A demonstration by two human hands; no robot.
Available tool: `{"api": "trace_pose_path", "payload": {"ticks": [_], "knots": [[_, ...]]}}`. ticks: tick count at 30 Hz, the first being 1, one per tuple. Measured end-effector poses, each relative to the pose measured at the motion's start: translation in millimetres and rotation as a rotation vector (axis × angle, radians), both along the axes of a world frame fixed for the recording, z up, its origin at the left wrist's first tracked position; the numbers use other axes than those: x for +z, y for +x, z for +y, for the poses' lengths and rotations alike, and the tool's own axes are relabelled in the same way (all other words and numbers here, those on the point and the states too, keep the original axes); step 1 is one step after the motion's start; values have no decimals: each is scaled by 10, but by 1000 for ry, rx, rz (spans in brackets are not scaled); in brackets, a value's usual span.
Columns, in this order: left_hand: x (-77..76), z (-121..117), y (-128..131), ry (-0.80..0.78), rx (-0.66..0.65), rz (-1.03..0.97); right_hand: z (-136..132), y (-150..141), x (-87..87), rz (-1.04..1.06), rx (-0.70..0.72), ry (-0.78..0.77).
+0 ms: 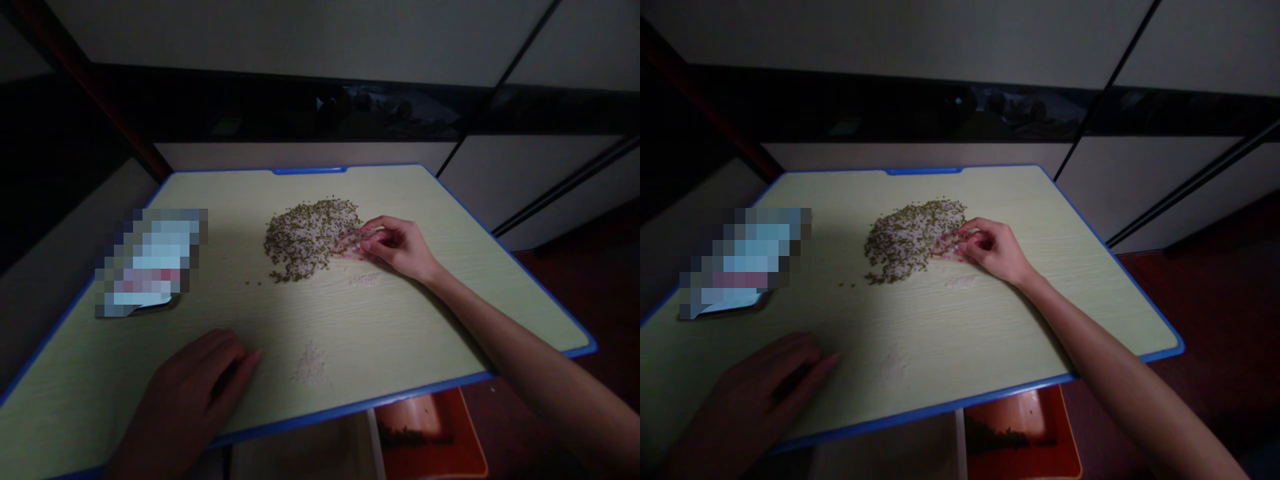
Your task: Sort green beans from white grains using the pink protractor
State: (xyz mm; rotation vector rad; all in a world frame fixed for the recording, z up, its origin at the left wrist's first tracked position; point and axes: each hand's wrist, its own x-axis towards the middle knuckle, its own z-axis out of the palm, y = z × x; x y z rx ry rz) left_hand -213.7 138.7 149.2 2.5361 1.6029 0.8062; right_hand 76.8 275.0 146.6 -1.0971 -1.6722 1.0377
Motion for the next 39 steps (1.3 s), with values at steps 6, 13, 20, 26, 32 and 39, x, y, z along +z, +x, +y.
{"api": "trace_pose_path", "payload": {"ticks": [6, 13, 20, 26, 32, 39], "knots": [[-15, -20, -10, 16, -17, -14, -4, -4, 11, 4, -22, -9], [-18, -5, -10, -29, -11, 18, 9, -12, -2, -33, -25, 32], [-6, -6, -4, -3, -26, 24, 19, -6, -20, -15, 8, 11], [6, -18, 9, 40, -31, 24, 17, -14, -21, 19, 39, -19], [-14, -13, -8, 41, -32, 53, 27, -20, -23, 6, 35, 28], [-6, -6, 0, 32, -24, 35, 37, -25, -30, -43, 53, 74]]}}
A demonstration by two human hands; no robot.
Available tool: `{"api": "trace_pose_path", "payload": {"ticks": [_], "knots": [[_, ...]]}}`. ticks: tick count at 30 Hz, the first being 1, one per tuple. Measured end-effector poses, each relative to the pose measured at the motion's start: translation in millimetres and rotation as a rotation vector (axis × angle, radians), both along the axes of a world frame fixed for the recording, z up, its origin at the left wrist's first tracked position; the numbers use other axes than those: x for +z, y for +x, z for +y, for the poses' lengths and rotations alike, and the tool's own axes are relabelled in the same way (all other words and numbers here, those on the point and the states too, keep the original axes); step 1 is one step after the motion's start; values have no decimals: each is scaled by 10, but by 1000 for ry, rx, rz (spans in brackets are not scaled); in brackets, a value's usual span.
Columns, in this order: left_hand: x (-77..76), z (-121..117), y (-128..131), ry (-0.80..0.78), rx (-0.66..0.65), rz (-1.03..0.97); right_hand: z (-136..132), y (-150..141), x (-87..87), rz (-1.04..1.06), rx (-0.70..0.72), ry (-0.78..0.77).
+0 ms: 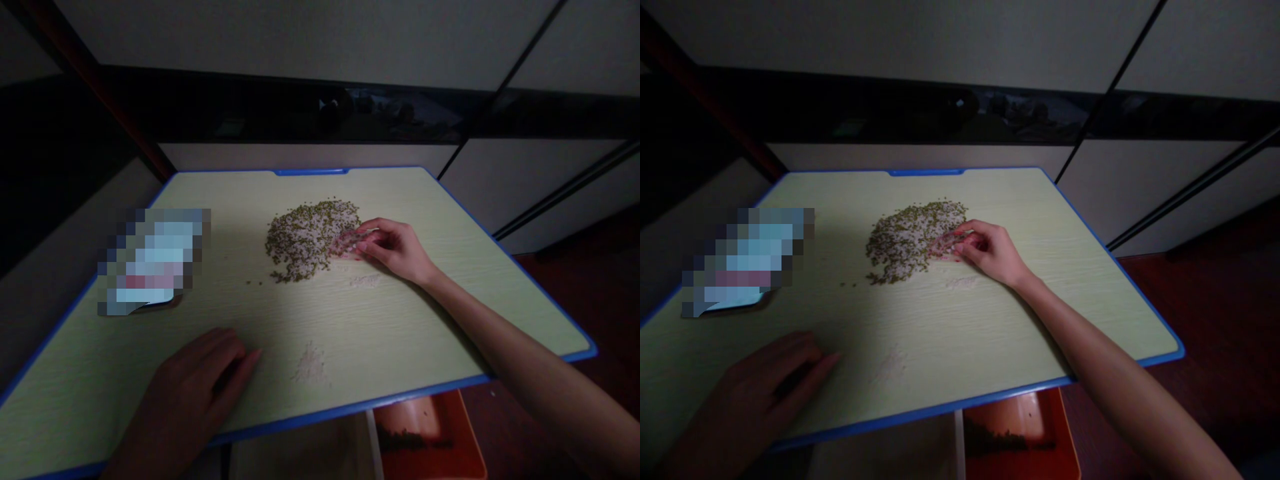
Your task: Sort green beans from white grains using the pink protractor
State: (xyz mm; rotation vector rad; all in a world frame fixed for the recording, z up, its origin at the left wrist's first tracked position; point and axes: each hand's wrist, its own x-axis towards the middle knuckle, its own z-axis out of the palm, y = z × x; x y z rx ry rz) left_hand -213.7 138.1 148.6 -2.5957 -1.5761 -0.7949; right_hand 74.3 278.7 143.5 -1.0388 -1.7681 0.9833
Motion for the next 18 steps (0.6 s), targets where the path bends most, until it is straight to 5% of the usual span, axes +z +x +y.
{"api": "trace_pose_path", "payload": {"ticks": [18], "knots": [[6, -19, 1, 17, 3, 31, -11, 28, 37, 52, 13, -64]]}}
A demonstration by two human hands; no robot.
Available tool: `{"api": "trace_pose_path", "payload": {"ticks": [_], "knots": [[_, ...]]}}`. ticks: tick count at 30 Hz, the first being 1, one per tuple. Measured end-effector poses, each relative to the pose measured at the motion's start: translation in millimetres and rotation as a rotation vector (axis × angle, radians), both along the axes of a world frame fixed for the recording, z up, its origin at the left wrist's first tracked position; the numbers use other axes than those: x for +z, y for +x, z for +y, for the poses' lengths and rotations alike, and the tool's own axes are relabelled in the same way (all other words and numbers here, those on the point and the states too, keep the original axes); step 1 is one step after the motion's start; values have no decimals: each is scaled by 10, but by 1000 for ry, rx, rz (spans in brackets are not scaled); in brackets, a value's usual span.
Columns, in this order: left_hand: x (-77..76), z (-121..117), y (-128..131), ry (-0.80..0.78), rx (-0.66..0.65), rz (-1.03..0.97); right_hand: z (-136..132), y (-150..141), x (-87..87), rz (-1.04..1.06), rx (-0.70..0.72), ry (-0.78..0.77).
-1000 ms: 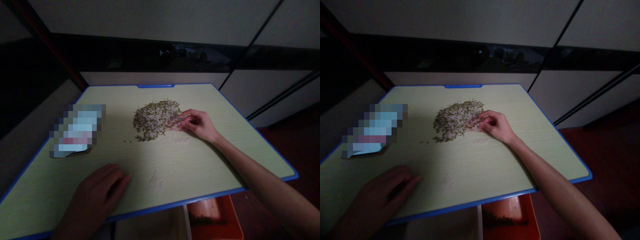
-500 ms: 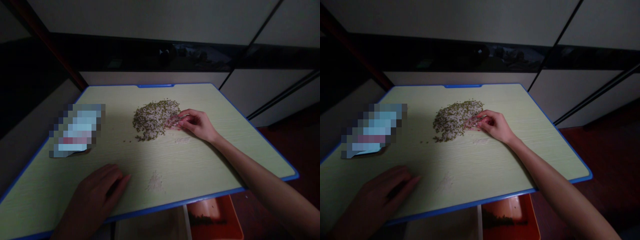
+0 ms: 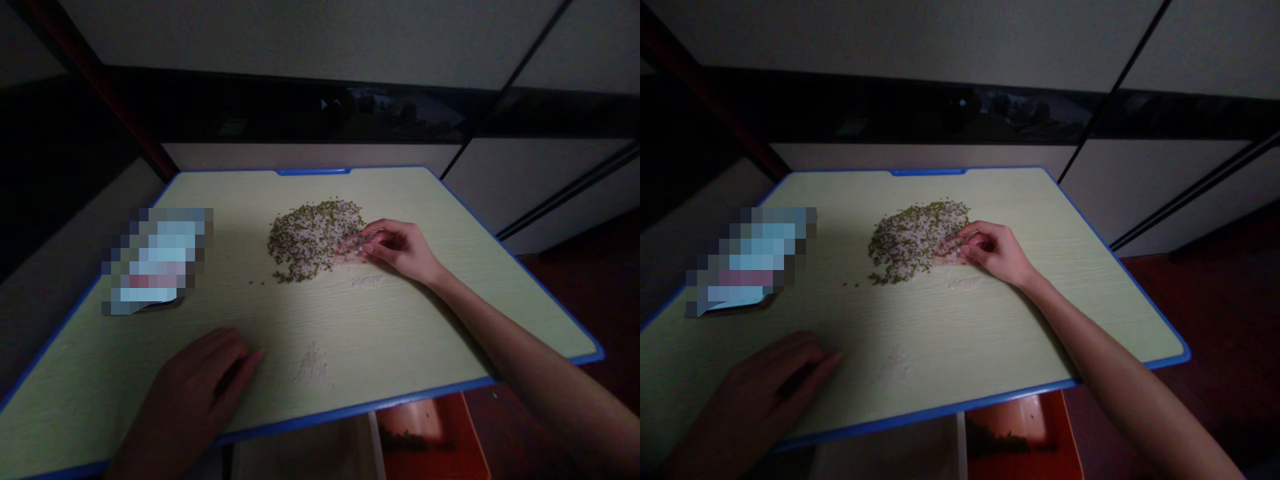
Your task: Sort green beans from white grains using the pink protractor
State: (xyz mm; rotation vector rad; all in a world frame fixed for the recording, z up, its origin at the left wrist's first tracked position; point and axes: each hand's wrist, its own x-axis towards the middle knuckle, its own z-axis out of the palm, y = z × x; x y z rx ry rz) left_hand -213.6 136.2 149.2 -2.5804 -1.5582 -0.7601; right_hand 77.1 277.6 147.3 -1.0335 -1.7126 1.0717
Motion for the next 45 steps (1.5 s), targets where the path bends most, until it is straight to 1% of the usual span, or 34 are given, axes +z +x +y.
{"api": "trace_pose_path", "payload": {"ticks": [5, 8, 14, 18, 24, 28, 34, 41, 45], "knots": [[-9, 16, 6, 24, -22, -29, -14, 1, 10, -1, 24, -13], [-19, 23, 8, 16, -14, -10, -20, -8, 5, 11, 36, -19], [-14, 16, 6, 18, -24, -49, -34, -14, -4, -33, 49, 11], [10, 9, -6, -31, 1, -47, -46, -12, -4, -58, 69, 25], [15, -5, -12, -49, 9, -42, -43, -20, 5, -45, 22, 1], [14, -2, -4, -84, 14, -33, -31, -27, -4, -32, -10, 17], [25, 6, 17, -70, 6, -44, -26, -28, -31, -66, 12, 36], [24, -1, 6, -84, 9, -36, -47, -34, 7, -25, 50, -39], [36, 10, 19, -73, 19, -53, -48, -31, 23, -8, 61, -51]]}}
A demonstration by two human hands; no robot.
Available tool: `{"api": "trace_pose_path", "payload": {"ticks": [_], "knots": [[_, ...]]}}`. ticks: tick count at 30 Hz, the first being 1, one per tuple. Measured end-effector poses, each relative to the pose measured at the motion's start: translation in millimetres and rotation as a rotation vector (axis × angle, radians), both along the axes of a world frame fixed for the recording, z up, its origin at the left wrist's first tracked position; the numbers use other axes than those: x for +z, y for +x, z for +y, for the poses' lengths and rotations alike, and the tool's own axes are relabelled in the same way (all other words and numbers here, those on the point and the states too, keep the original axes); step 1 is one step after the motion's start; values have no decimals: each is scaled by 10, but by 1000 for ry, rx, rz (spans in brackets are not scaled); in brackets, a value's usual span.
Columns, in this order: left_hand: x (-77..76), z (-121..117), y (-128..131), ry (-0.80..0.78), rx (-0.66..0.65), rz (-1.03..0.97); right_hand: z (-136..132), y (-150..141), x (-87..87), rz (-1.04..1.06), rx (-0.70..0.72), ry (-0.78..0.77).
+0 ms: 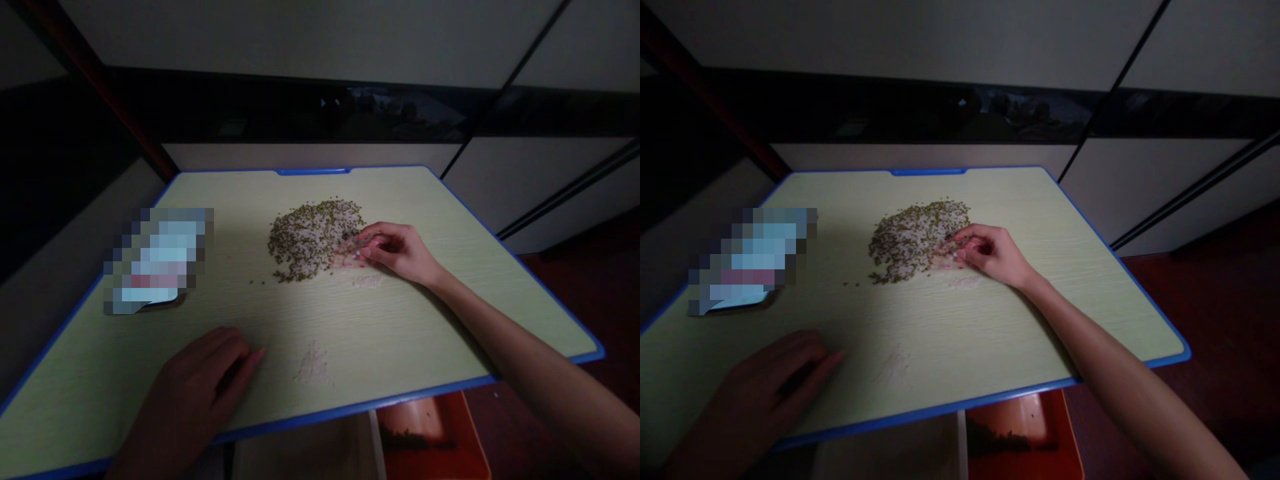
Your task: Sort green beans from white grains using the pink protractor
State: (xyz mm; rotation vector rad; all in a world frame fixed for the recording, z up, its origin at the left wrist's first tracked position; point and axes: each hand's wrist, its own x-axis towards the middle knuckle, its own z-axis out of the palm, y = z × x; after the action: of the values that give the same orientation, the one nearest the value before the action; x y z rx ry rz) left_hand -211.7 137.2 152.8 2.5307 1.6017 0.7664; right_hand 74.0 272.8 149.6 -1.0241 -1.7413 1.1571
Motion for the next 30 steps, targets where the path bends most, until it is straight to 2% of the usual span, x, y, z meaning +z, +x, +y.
{"api": "trace_pose_path", "payload": {"ticks": [12, 22, 26, 30], "knots": [[-15, -4, -12, 39, -17, 30, 1, 37, 10, 1, 77, -45], [-35, -5, -12, -5, 0, 3, -41, 20, 18, -15, 138, -58], [-22, -8, -10, 37, -16, 24, -44, 12, 23, 9, 109, -77], [-38, -26, -22, 28, -5, 26, -28, 17, 21, 30, 15, -66]]}}
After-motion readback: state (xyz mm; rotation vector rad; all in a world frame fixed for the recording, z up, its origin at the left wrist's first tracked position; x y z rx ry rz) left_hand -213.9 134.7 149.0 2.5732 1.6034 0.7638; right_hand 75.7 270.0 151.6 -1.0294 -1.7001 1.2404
